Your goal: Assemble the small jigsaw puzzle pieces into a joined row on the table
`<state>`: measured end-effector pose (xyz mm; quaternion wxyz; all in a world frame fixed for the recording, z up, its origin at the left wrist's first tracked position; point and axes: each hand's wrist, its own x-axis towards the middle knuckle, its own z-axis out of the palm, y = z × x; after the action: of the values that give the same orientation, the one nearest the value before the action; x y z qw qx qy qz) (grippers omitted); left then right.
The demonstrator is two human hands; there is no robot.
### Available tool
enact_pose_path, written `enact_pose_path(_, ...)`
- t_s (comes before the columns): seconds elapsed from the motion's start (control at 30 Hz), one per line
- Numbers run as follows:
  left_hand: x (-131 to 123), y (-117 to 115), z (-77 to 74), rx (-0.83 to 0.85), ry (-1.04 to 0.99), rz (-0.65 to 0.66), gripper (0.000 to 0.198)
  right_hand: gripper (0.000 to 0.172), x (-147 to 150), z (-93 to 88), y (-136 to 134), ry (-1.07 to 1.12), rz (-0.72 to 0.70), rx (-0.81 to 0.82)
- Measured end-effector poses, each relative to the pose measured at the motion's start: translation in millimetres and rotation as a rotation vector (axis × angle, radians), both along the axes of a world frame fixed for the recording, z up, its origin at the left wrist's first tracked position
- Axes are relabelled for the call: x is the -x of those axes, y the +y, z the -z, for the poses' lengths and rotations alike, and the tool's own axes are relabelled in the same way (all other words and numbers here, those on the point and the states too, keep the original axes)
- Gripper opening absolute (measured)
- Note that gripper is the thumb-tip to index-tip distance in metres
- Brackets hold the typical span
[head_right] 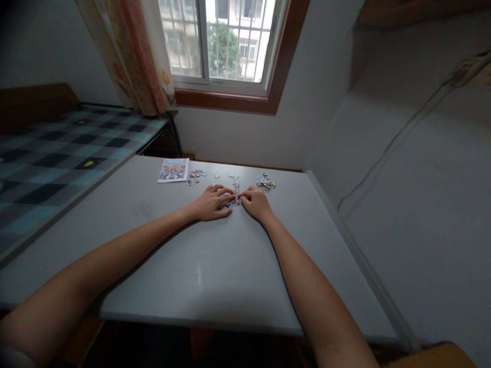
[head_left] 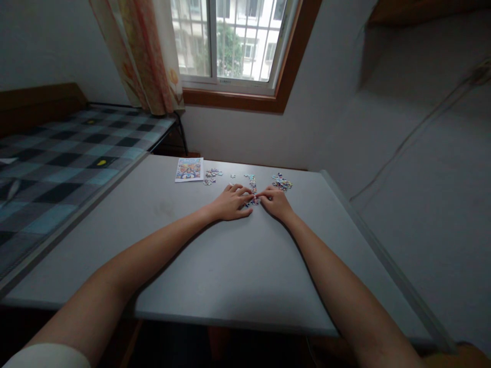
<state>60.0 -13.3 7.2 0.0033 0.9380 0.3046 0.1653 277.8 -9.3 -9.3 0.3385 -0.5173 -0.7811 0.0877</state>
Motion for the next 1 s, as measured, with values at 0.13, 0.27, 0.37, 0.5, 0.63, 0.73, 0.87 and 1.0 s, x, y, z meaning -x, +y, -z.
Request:
enact_pose_path(0.13, 0.9, -0.6, -1.6, -0.011, -0.062, 0.004, 0.049, 0.026, -2.2, -0.5, 0.8, 0.073, 0.001, 0.008)
enact_pose_path(0.27, 2.2, -1.3, -3.6, 0.011, -0.093, 0.076, 0.04, 0.026, -1.9, -1.4, 0.2, 0.099, 0.004, 0.003)
enact_pose_path(0.37, 2.5, -1.6, -4.7, 0.032, -0.095, 0.125, 0.035, 0.024, -0.9, -2.9, -1.6, 0.092, -0.011, 0.002)
enact_pose_path(0.5, 2.3, -1.6, -5.3, 0.029, -0.109, 0.154, 0.032, 0.023, -0.1, -6.8, -5.7, 0.096, -0.069, 0.022)
enact_pose_path(0.63, 2.3, -0.8, -4.4, 0.018, -0.105, 0.173, 0.031, 0.026, 0.2, -10.6, -8.5, 0.087, -0.136, 0.055)
enact_pose_path(0.73, 2.2, 0.0, -3.4, 0.003, -0.096, 0.173, 0.032, 0.027, 0.3, -11.0, -8.3, 0.086, -0.133, 0.071)
enact_pose_path(0.87, 1.5, -0.2, -3.4, 0.006, -0.078, 0.171, 0.031, 0.026, 0.5, -9.2, -7.2, 0.091, -0.123, 0.085)
enact_pose_path(1.0, 1.0, -1.5, -4.9, 0.018, -0.073, 0.165, 0.032, 0.025, 0.0, -7.7, -6.2, 0.106, -0.128, 0.088)
